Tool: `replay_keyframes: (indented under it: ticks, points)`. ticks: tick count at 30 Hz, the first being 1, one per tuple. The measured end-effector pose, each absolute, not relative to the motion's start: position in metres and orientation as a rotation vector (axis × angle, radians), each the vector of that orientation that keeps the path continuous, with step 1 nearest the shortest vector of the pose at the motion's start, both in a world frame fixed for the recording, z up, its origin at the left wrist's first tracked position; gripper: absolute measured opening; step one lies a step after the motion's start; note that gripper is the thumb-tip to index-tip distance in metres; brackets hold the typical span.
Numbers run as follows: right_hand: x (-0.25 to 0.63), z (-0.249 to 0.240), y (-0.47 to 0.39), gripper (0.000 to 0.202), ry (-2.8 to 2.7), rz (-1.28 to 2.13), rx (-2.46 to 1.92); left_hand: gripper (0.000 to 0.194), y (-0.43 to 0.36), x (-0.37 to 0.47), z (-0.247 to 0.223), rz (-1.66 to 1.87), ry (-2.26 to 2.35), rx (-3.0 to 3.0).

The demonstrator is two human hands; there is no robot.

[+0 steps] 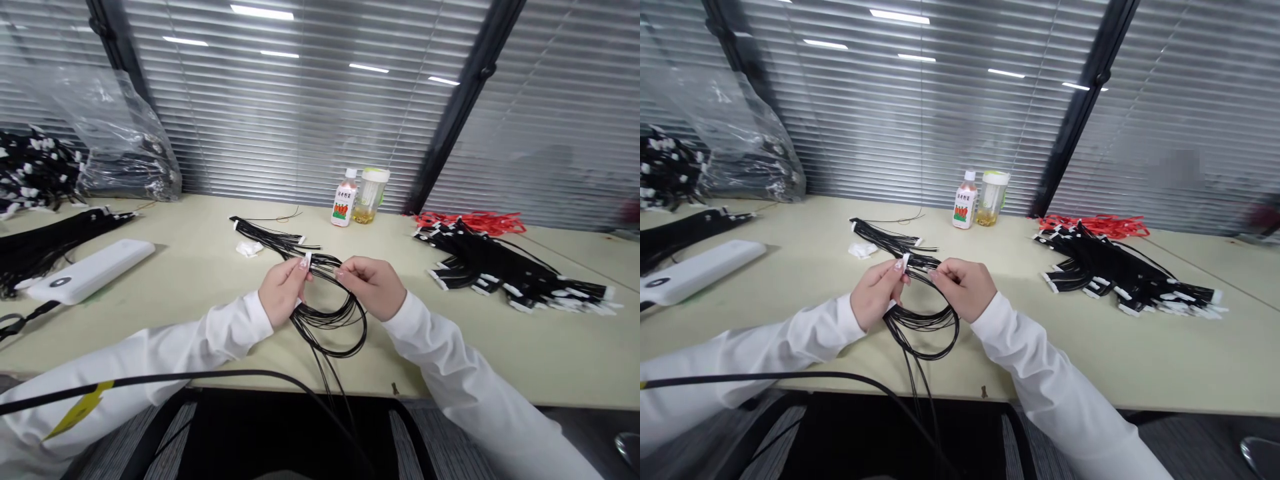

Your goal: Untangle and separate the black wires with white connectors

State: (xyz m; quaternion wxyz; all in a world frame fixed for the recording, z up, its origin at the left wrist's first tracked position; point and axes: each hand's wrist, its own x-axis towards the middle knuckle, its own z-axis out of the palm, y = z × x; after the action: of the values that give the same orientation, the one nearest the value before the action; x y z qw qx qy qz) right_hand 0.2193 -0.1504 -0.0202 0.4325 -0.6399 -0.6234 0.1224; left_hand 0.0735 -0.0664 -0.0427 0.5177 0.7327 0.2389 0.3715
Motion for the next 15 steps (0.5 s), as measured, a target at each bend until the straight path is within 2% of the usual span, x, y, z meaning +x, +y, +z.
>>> replay_keyframes:
  ticks: [15]
  points:
    - [0.2184, -0.0192, -0.1519, 0.032, -1.574, 0.313, -1.629, 0.039, -0.0653, 0.0736, -0.046, 0.868, 0.549, 1.775]
